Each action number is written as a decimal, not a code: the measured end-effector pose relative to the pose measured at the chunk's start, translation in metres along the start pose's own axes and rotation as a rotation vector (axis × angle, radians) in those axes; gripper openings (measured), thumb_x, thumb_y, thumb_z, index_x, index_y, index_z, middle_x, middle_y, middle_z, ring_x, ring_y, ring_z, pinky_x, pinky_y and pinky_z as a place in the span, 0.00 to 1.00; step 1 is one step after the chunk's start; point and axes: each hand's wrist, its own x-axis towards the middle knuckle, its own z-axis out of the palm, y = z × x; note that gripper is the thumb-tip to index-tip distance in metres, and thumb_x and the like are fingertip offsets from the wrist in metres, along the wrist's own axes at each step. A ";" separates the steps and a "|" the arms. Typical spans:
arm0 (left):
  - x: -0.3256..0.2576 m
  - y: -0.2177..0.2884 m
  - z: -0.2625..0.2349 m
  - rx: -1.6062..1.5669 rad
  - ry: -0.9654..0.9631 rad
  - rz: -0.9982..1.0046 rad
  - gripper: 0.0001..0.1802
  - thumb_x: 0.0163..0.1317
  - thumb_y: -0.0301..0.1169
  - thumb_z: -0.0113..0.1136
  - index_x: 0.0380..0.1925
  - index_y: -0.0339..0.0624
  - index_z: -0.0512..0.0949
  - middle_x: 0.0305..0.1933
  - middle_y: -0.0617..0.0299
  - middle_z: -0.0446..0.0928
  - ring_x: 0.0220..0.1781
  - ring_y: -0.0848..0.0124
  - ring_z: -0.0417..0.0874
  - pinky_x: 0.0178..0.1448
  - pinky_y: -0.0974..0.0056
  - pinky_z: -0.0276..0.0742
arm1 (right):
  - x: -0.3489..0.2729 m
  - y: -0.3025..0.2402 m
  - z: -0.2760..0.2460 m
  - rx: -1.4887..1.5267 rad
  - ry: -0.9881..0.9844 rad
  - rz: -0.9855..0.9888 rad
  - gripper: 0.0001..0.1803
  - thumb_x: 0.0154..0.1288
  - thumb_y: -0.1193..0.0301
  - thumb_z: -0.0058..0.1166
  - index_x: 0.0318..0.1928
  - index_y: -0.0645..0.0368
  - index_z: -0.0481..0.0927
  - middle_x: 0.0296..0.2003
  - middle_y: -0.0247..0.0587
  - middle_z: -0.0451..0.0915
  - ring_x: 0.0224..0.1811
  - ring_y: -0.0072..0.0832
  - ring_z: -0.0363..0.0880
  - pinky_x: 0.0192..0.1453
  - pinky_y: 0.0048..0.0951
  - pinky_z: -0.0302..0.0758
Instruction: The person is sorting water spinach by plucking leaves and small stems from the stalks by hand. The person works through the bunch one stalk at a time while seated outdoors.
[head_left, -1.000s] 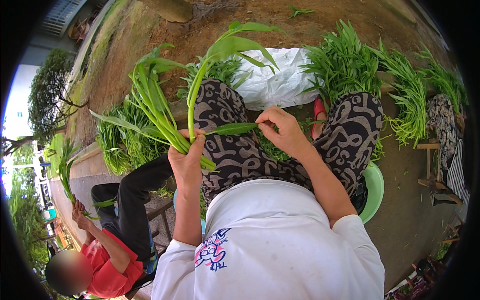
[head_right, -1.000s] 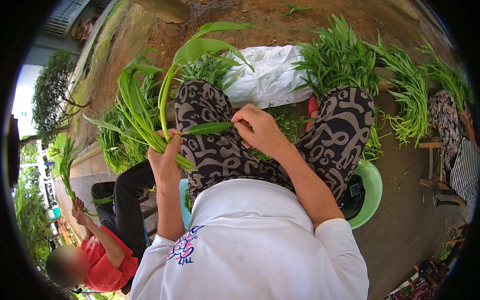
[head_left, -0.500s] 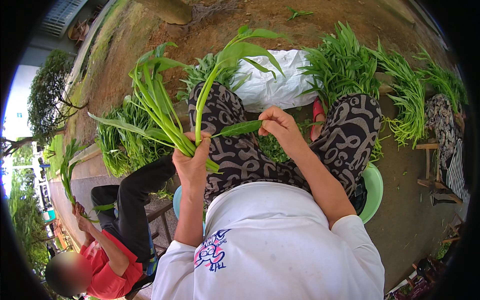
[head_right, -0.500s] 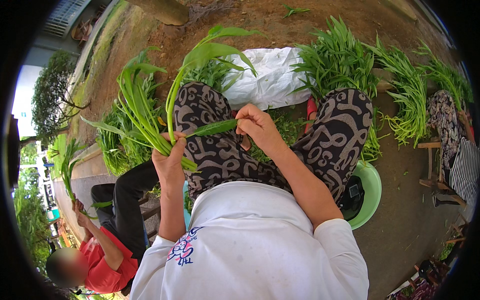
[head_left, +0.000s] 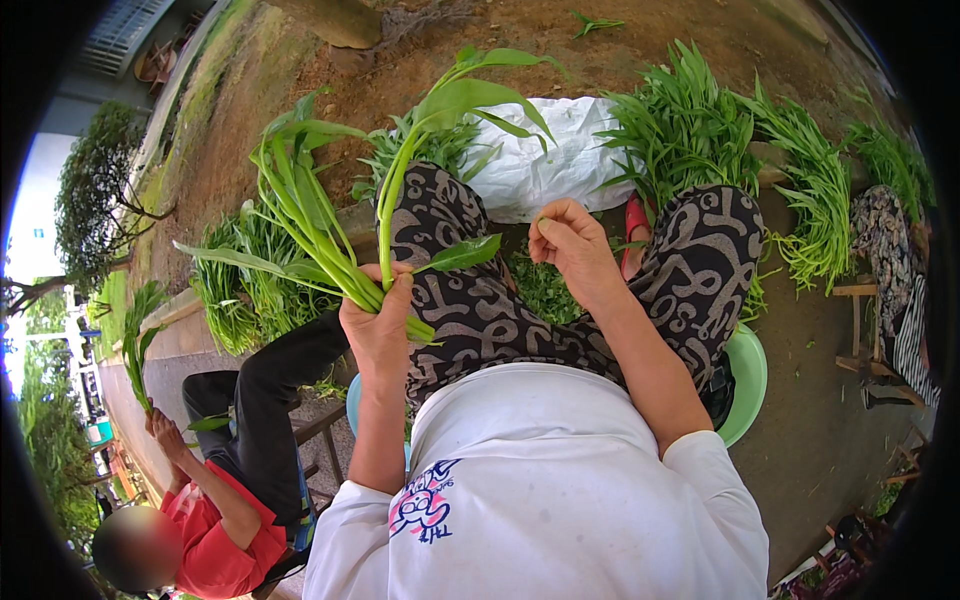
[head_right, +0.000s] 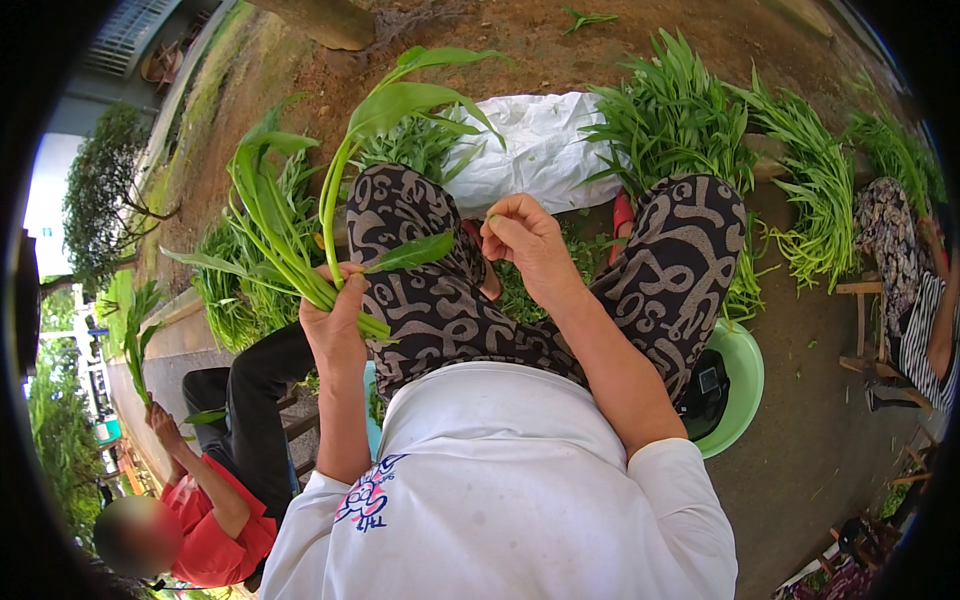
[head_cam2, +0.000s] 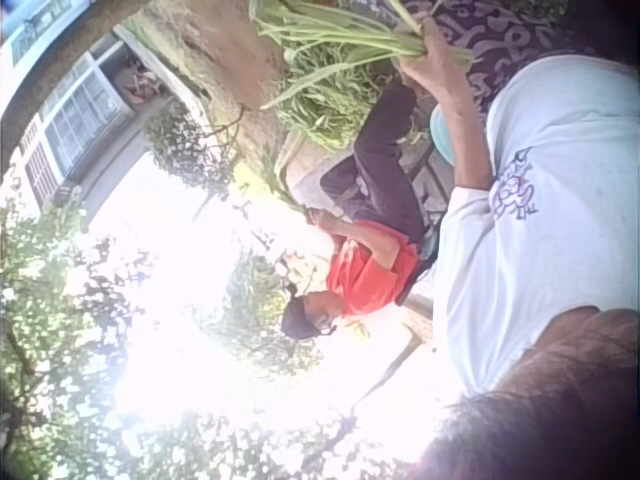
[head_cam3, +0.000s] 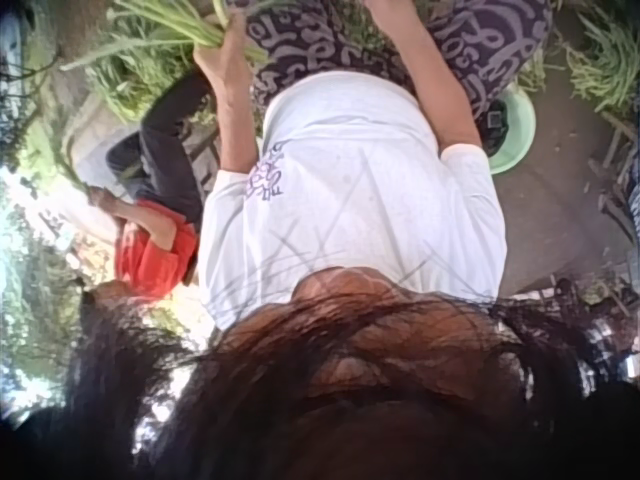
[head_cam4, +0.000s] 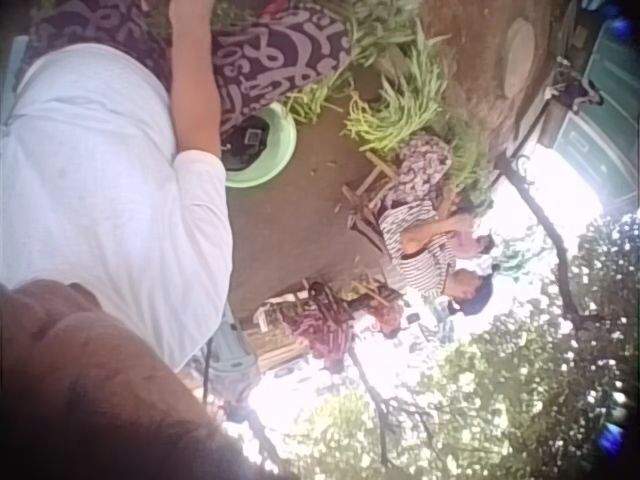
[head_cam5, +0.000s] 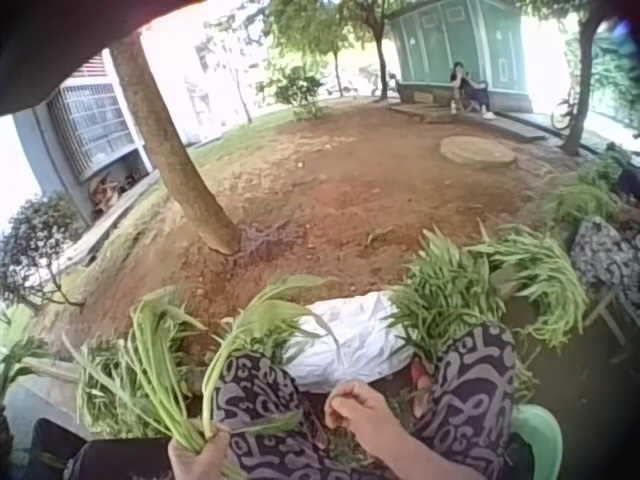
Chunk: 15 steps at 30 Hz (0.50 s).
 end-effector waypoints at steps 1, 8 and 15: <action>0.000 -0.001 -0.003 0.001 -0.005 -0.015 0.07 0.56 0.18 0.59 0.33 0.40 0.74 0.37 0.64 0.77 0.33 0.80 0.71 0.39 0.75 0.67 | -0.002 -0.002 0.003 -0.010 0.002 -0.016 0.05 0.66 0.74 0.47 0.40 0.60 0.75 0.31 0.33 0.77 0.30 0.21 0.74 0.37 0.23 0.72; 0.002 -0.002 -0.007 -0.010 -0.025 -0.041 0.08 0.56 0.18 0.59 0.35 0.39 0.74 0.38 0.62 0.77 0.36 0.76 0.74 0.42 0.72 0.70 | -0.003 0.002 0.008 -0.382 -0.102 -0.219 0.12 0.65 0.76 0.52 0.48 0.59 0.76 0.38 0.34 0.76 0.36 0.19 0.76 0.42 0.20 0.73; 0.001 -0.002 0.000 -0.050 -0.037 -0.041 0.08 0.56 0.16 0.58 0.31 0.41 0.73 0.38 0.64 0.77 0.31 0.83 0.67 0.37 0.77 0.64 | -0.007 -0.002 0.020 -0.787 -0.140 -0.557 0.18 0.56 0.81 0.58 0.49 0.60 0.75 0.43 0.38 0.74 0.39 0.20 0.76 0.42 0.21 0.74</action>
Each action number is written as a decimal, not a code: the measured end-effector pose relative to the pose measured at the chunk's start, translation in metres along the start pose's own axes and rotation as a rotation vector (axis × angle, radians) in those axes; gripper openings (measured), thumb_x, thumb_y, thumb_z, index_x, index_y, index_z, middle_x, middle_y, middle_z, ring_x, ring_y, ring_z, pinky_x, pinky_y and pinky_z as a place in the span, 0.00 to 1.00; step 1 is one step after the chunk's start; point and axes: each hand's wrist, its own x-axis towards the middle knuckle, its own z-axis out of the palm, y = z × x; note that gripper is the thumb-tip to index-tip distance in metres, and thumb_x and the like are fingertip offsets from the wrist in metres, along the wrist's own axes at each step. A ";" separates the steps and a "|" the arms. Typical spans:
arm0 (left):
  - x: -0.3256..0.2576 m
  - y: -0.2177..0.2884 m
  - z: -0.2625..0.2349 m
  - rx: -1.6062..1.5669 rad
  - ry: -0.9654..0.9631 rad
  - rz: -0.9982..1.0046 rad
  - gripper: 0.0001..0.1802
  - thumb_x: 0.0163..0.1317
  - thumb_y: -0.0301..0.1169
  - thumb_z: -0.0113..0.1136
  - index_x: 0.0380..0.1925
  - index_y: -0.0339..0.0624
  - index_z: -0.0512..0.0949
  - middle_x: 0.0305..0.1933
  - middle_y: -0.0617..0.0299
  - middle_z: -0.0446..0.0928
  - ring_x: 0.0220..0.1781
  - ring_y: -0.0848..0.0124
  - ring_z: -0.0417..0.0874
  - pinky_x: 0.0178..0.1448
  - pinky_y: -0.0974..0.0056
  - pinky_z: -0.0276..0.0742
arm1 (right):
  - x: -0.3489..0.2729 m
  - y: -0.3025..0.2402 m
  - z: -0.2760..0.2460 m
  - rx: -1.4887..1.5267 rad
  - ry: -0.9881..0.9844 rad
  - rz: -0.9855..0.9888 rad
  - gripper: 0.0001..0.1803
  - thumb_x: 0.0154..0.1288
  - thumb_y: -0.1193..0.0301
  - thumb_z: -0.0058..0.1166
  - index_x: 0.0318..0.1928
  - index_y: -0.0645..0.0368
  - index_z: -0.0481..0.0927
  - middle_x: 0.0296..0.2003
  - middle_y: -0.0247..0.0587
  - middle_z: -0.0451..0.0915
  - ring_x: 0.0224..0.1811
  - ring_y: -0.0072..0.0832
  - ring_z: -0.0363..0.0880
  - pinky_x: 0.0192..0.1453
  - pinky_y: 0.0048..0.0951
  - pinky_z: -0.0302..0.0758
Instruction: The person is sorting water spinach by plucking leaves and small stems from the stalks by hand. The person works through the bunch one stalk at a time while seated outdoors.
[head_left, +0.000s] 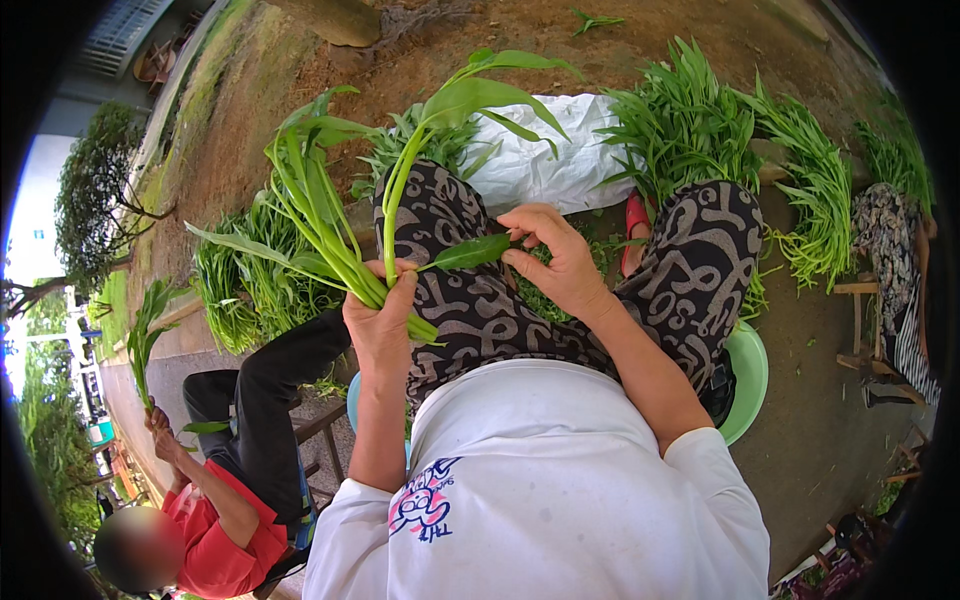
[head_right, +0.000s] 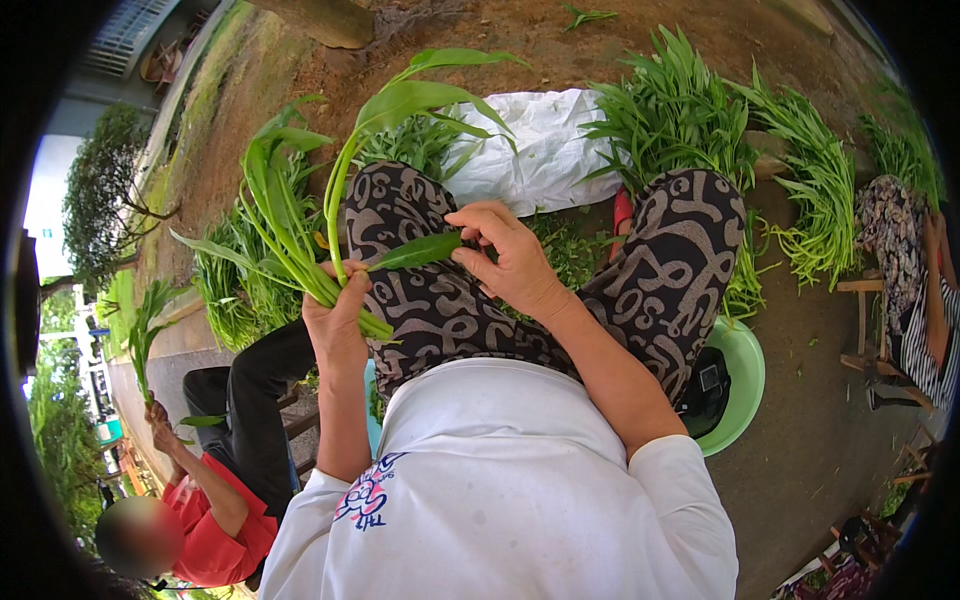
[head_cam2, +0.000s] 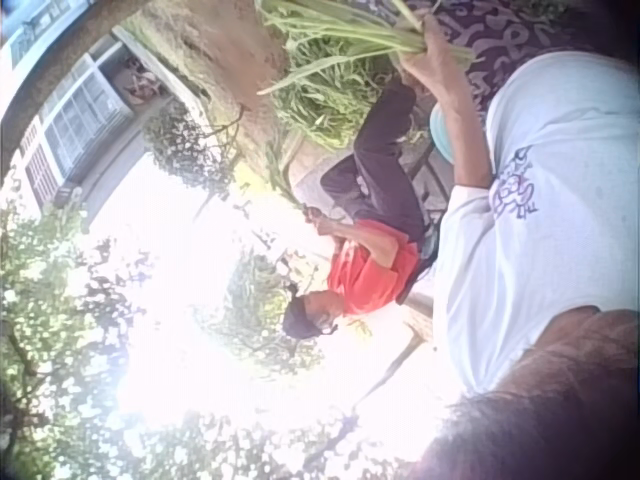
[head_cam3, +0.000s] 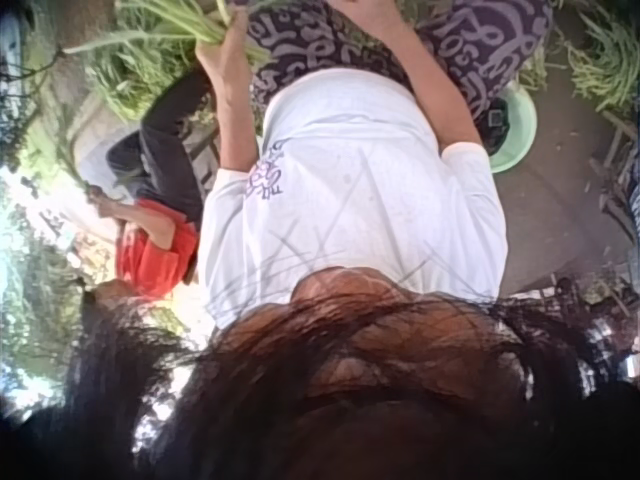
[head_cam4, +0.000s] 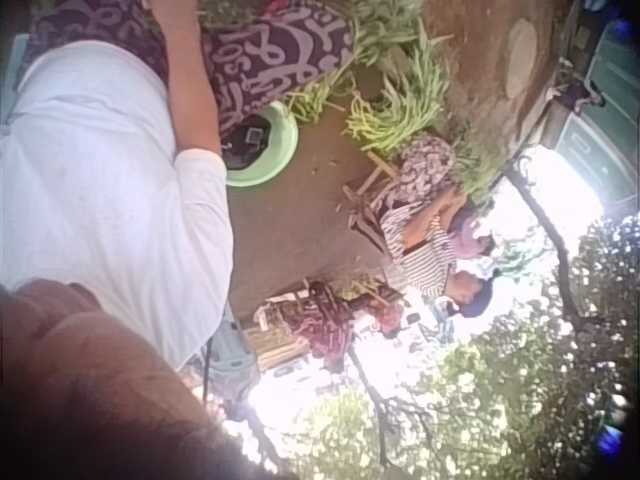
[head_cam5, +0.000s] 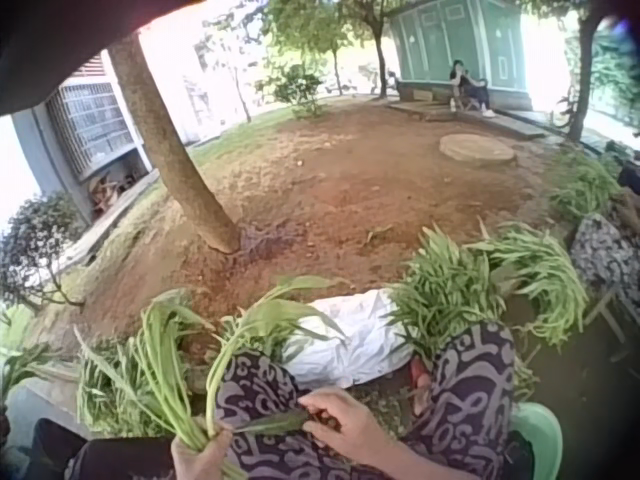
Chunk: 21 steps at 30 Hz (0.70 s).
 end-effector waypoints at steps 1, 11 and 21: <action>0.000 0.000 0.001 -0.011 0.000 0.001 0.08 0.56 0.16 0.58 0.31 0.41 0.73 0.37 0.64 0.77 0.31 0.83 0.67 0.37 0.77 0.64 | -0.001 0.002 0.001 0.008 -0.001 0.004 0.18 0.56 0.81 0.58 0.48 0.60 0.75 0.42 0.37 0.75 0.38 0.20 0.76 0.41 0.21 0.73; 0.002 0.004 0.001 0.001 -0.010 -0.024 0.08 0.55 0.18 0.59 0.33 0.40 0.73 0.38 0.60 0.77 0.35 0.76 0.73 0.44 0.70 0.69 | -0.006 0.003 -0.001 0.295 -0.031 0.338 0.07 0.62 0.80 0.54 0.42 0.63 0.75 0.35 0.34 0.75 0.33 0.19 0.77 0.39 0.18 0.74; 0.001 0.002 0.001 -0.011 -0.007 0.001 0.08 0.57 0.16 0.58 0.31 0.41 0.73 0.38 0.63 0.77 0.31 0.83 0.67 0.36 0.77 0.64 | -0.003 0.003 -0.003 0.461 -0.109 0.407 0.10 0.63 0.80 0.53 0.46 0.65 0.75 0.37 0.35 0.75 0.35 0.20 0.77 0.41 0.19 0.76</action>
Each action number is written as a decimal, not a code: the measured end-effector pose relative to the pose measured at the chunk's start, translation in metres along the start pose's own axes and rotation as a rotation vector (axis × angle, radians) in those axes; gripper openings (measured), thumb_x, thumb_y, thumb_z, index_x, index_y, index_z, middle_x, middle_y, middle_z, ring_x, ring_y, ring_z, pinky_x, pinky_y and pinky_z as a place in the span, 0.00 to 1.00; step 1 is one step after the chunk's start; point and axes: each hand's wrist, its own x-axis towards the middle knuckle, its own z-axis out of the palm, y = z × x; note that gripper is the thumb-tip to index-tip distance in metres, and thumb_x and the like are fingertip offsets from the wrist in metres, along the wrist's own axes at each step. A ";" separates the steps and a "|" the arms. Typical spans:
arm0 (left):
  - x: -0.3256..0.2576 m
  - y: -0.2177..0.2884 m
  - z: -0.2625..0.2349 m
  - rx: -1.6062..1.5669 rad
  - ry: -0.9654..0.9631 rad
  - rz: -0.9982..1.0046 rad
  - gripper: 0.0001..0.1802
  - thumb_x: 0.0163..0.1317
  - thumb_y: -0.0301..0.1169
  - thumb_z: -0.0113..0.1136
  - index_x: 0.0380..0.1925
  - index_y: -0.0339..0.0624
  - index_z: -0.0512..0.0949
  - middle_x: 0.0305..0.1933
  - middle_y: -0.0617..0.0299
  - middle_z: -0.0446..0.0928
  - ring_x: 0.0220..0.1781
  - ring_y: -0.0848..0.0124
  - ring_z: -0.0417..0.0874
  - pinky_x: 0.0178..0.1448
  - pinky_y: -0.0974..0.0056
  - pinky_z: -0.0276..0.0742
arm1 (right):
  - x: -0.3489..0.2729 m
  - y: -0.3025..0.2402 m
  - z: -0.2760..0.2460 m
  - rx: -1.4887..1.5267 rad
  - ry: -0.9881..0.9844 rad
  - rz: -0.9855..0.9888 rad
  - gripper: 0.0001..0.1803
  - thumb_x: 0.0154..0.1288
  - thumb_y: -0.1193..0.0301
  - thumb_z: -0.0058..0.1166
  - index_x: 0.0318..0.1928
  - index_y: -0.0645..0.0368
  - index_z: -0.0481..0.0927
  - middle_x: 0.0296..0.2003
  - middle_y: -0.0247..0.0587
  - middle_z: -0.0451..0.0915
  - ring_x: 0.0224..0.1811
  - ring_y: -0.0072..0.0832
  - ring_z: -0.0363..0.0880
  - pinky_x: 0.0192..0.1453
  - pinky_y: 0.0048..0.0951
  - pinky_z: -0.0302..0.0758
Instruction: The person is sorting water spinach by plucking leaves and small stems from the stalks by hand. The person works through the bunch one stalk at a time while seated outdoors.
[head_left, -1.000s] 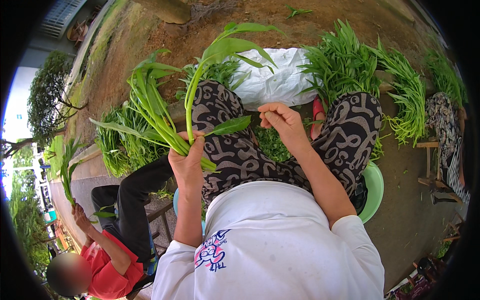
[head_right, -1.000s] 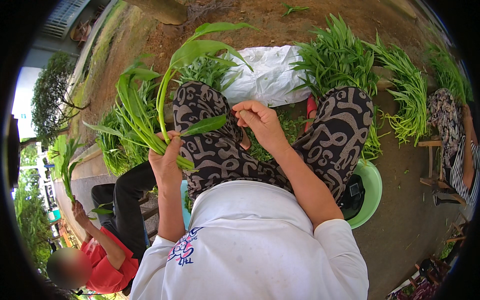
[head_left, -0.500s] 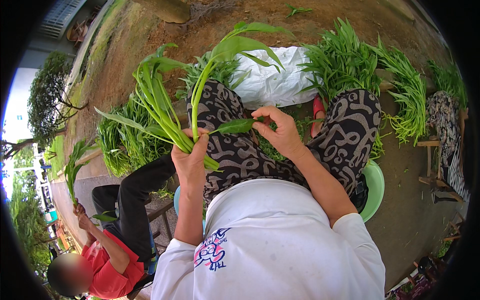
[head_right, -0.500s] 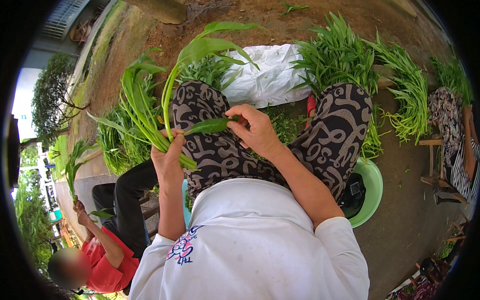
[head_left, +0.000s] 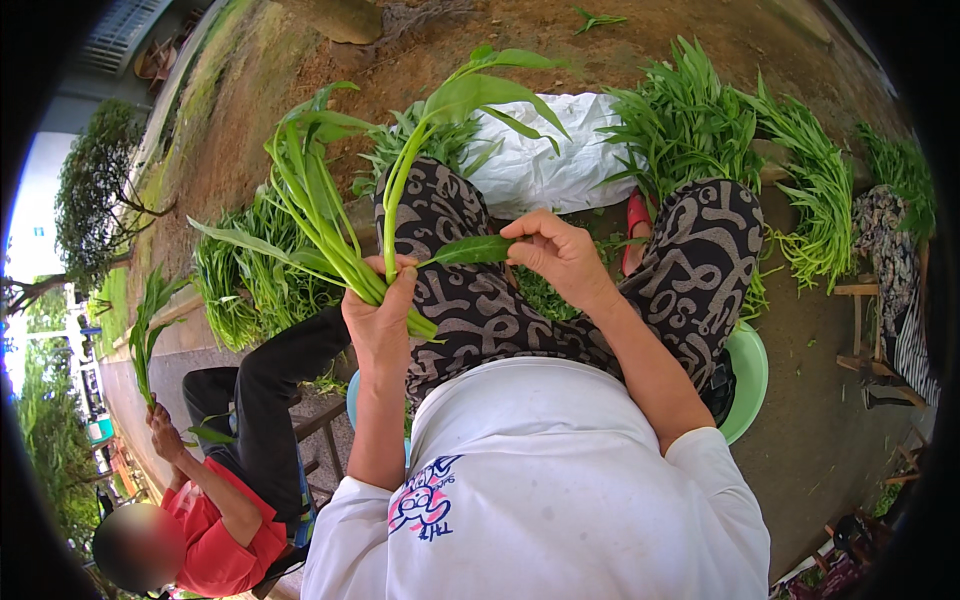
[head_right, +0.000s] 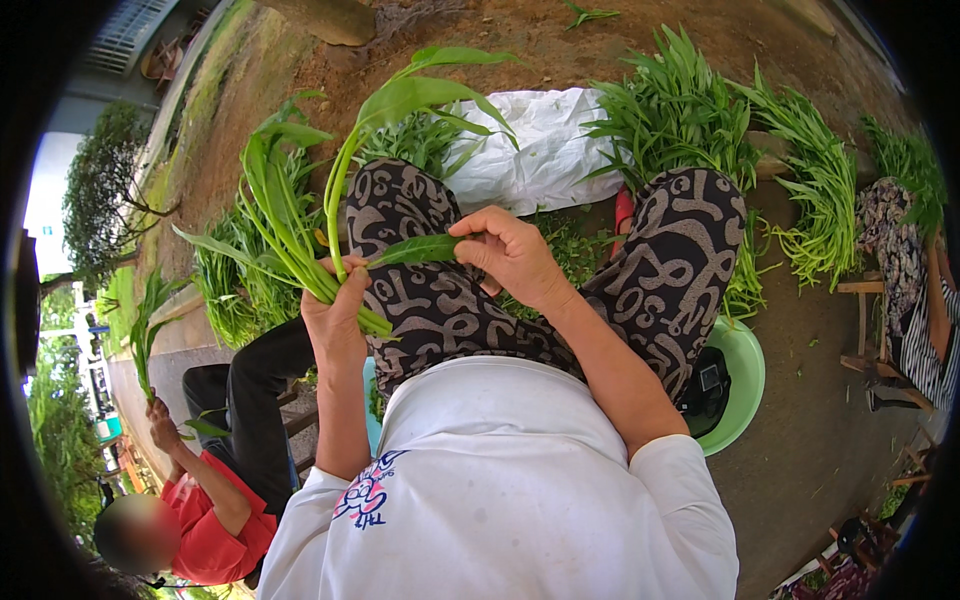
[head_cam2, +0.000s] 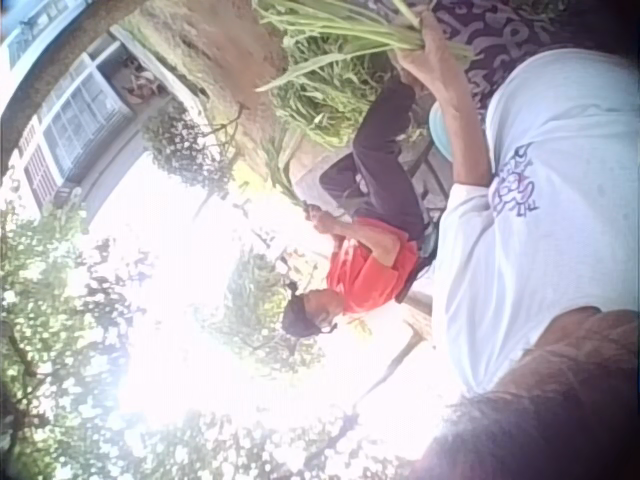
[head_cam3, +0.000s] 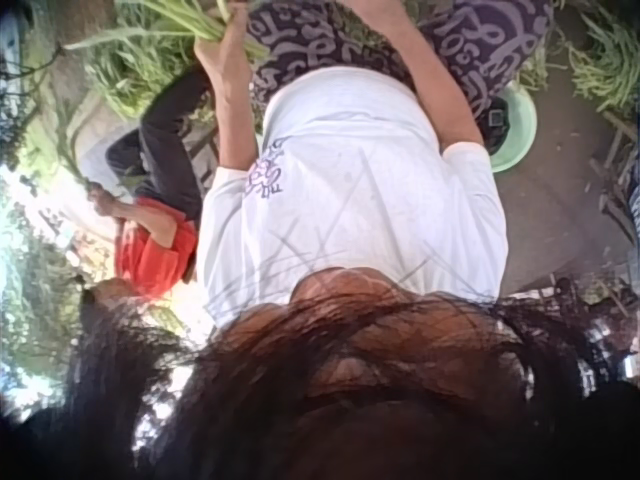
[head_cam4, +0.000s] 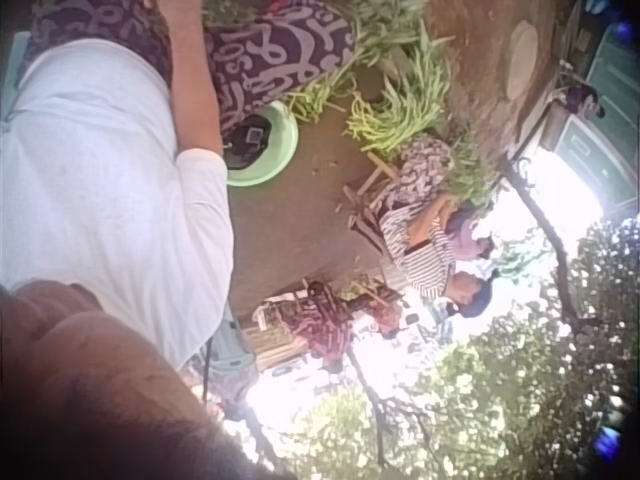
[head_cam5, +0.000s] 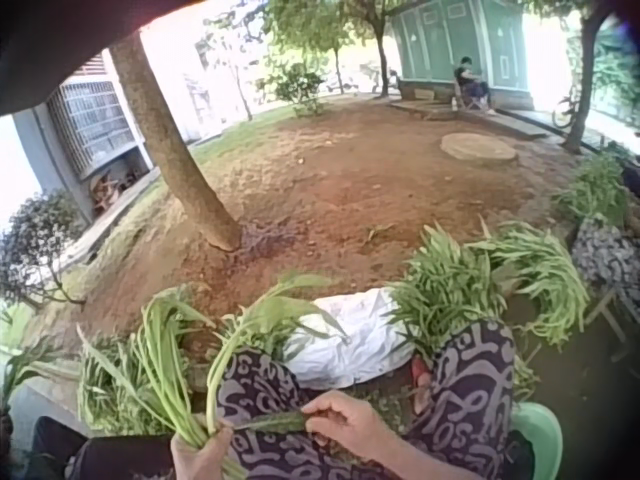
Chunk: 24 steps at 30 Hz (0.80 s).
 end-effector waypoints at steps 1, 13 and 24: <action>0.000 0.000 0.000 0.000 0.002 -0.005 0.08 0.57 0.16 0.58 0.31 0.41 0.73 0.38 0.63 0.77 0.30 0.83 0.67 0.36 0.77 0.64 | 0.000 0.003 0.001 0.046 -0.021 -0.006 0.10 0.63 0.80 0.53 0.45 0.65 0.75 0.37 0.34 0.75 0.36 0.21 0.77 0.41 0.20 0.75; -0.003 0.002 0.000 0.055 0.015 -0.005 0.06 0.57 0.17 0.58 0.30 0.40 0.73 0.36 0.65 0.77 0.29 0.84 0.66 0.34 0.77 0.63 | 0.001 0.003 0.004 -0.493 0.087 -0.382 0.08 0.59 0.82 0.53 0.40 0.63 0.76 0.33 0.37 0.73 0.18 0.20 0.73 0.20 0.21 0.70; -0.008 0.002 0.006 0.172 0.002 0.045 0.05 0.57 0.17 0.57 0.31 0.38 0.75 0.32 0.67 0.77 0.25 0.86 0.65 0.30 0.79 0.62 | 0.000 0.007 0.006 -0.523 0.138 -0.272 0.05 0.56 0.81 0.53 0.35 0.63 0.76 0.30 0.35 0.75 0.26 0.20 0.73 0.31 0.20 0.71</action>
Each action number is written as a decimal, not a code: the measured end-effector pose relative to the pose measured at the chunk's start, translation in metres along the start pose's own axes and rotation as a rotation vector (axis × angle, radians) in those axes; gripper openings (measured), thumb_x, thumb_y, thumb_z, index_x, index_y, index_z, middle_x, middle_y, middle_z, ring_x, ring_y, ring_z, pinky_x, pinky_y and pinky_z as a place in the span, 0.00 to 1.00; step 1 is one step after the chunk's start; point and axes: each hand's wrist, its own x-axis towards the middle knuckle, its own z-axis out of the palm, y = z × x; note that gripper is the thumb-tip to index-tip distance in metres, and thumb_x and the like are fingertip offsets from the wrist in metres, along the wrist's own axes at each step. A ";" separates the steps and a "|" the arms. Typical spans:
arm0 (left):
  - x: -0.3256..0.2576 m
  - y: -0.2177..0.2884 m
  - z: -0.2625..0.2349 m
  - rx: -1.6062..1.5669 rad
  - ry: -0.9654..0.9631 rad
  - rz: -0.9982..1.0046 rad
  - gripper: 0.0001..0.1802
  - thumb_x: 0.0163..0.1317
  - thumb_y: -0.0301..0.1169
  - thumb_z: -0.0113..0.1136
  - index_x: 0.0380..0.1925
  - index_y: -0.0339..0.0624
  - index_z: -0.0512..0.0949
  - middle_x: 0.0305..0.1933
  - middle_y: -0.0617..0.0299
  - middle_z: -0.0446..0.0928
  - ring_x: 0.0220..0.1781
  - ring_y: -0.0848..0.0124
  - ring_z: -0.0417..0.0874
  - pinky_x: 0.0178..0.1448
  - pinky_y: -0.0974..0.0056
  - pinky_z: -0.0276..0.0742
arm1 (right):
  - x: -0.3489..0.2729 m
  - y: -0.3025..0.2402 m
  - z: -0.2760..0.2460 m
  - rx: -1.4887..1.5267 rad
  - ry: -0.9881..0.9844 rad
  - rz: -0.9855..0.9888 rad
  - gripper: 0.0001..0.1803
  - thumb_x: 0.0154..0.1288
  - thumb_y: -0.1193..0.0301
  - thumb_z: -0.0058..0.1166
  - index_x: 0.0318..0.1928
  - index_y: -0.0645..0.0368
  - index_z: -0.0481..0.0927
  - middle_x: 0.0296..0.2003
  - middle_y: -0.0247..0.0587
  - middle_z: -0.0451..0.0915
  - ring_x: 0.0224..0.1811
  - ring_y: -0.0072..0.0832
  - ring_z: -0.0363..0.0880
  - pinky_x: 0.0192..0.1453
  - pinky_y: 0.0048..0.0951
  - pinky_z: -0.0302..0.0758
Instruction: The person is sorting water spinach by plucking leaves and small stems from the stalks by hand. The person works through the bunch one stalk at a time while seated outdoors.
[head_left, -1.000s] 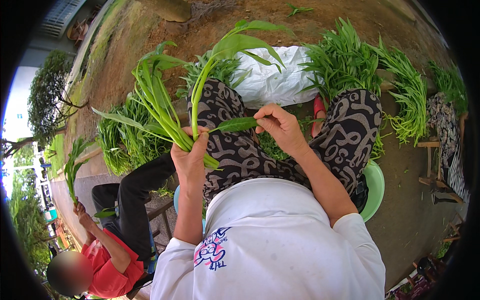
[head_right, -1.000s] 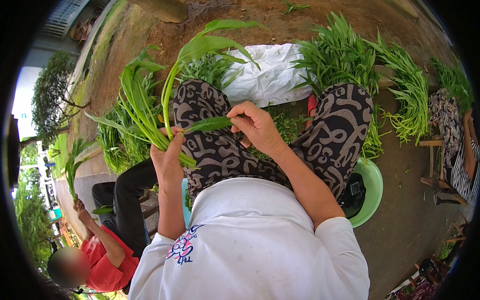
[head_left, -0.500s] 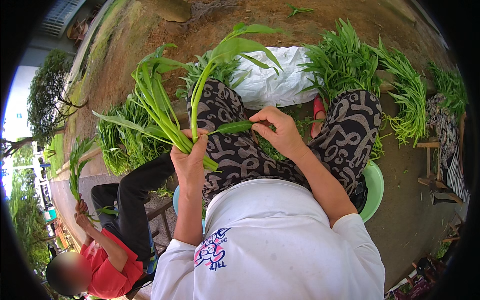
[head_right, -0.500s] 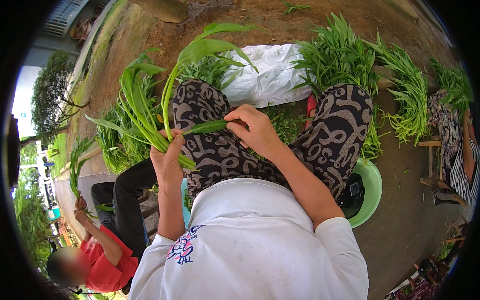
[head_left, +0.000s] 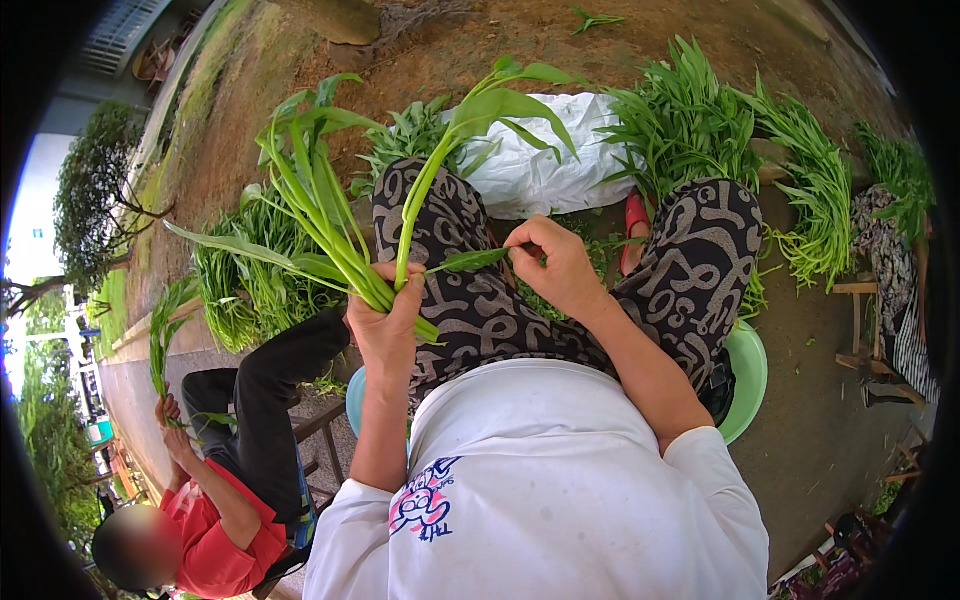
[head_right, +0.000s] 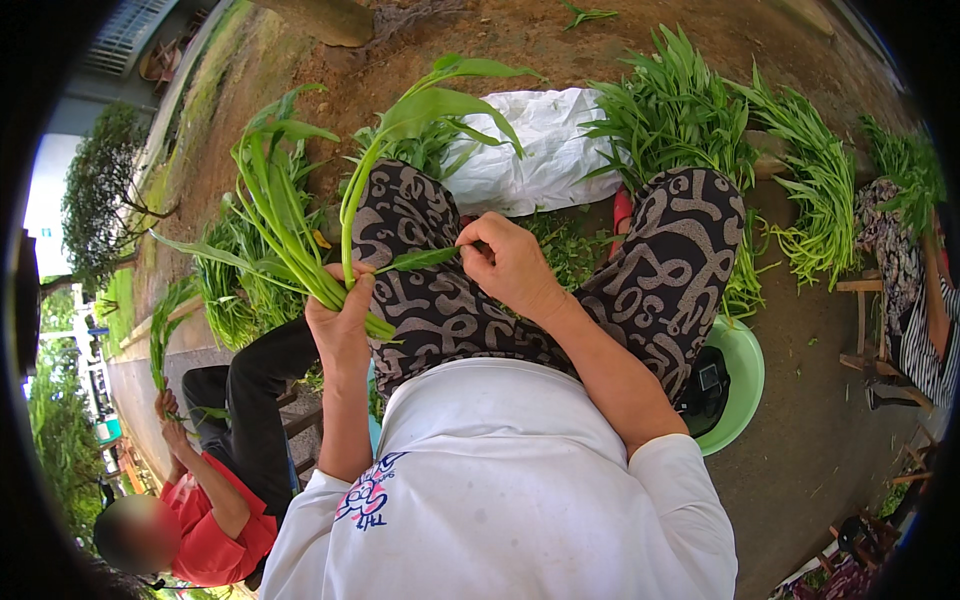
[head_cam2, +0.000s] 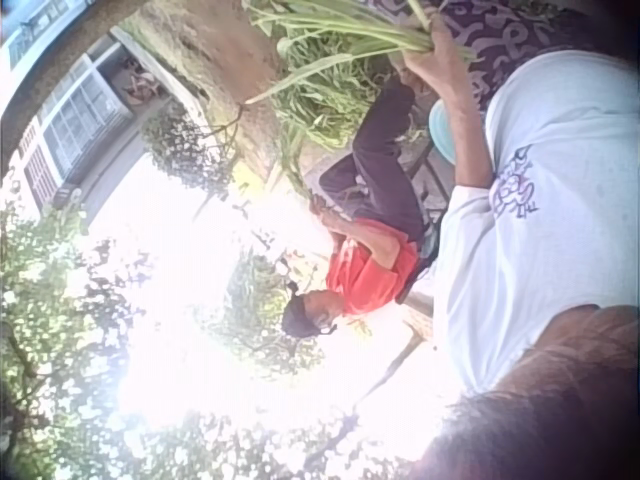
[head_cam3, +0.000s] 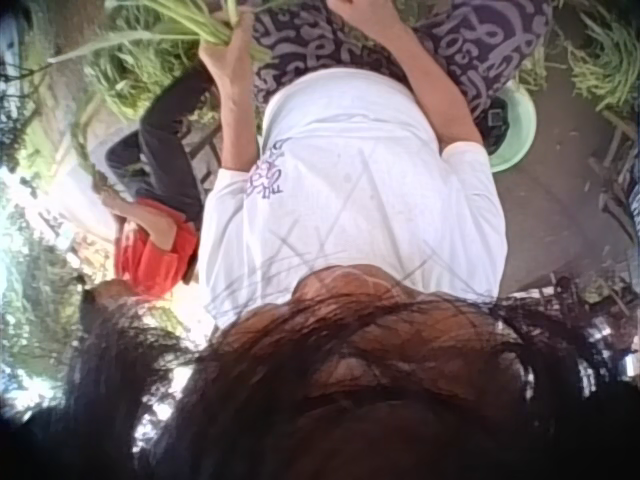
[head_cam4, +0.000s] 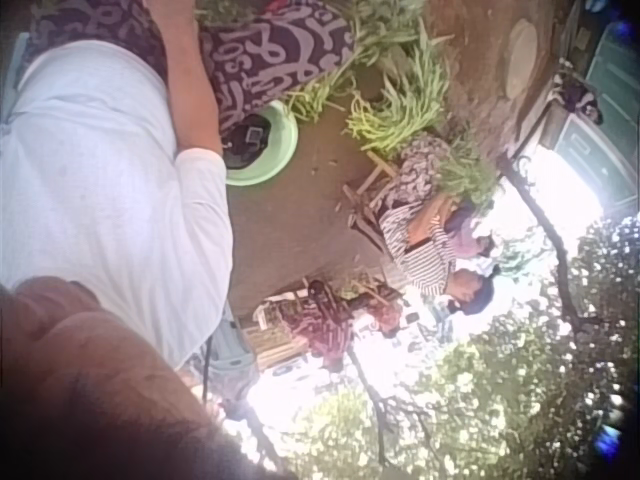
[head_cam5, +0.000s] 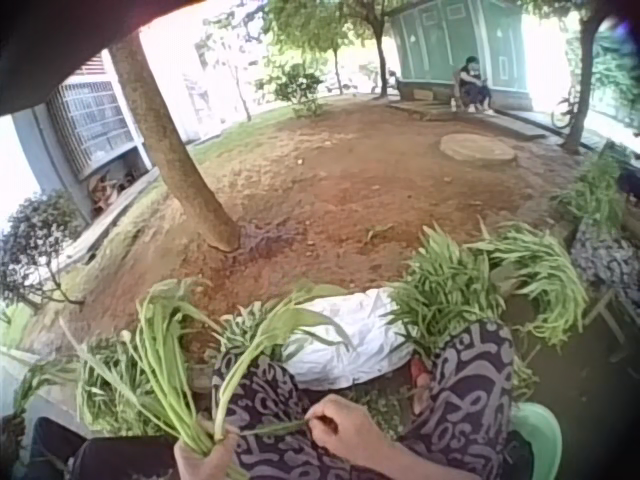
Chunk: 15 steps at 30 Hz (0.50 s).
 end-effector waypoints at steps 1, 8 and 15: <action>0.000 -0.001 0.001 -0.020 -0.001 0.012 0.04 0.57 0.17 0.57 0.30 0.38 0.75 0.32 0.68 0.76 0.25 0.86 0.65 0.29 0.79 0.61 | 0.000 -0.002 -0.001 0.070 -0.025 0.080 0.05 0.57 0.80 0.52 0.35 0.63 0.76 0.28 0.34 0.75 0.25 0.19 0.72 0.30 0.20 0.70; -0.001 -0.003 -0.002 0.029 -0.048 -0.020 0.06 0.57 0.17 0.58 0.31 0.40 0.74 0.37 0.66 0.77 0.31 0.84 0.66 0.36 0.77 0.62 | 0.001 0.004 -0.005 0.577 -0.110 0.450 0.03 0.60 0.77 0.49 0.33 0.62 0.76 0.23 0.29 0.73 0.25 0.14 0.68 0.31 0.18 0.66; -0.001 0.000 0.007 -0.021 0.013 -0.012 0.04 0.57 0.18 0.59 0.30 0.38 0.77 0.29 0.70 0.75 0.24 0.86 0.66 0.28 0.79 0.60 | 0.003 0.010 -0.007 0.816 -0.052 0.499 0.05 0.63 0.73 0.48 0.33 0.61 0.75 0.24 0.32 0.73 0.25 0.18 0.70 0.32 0.19 0.68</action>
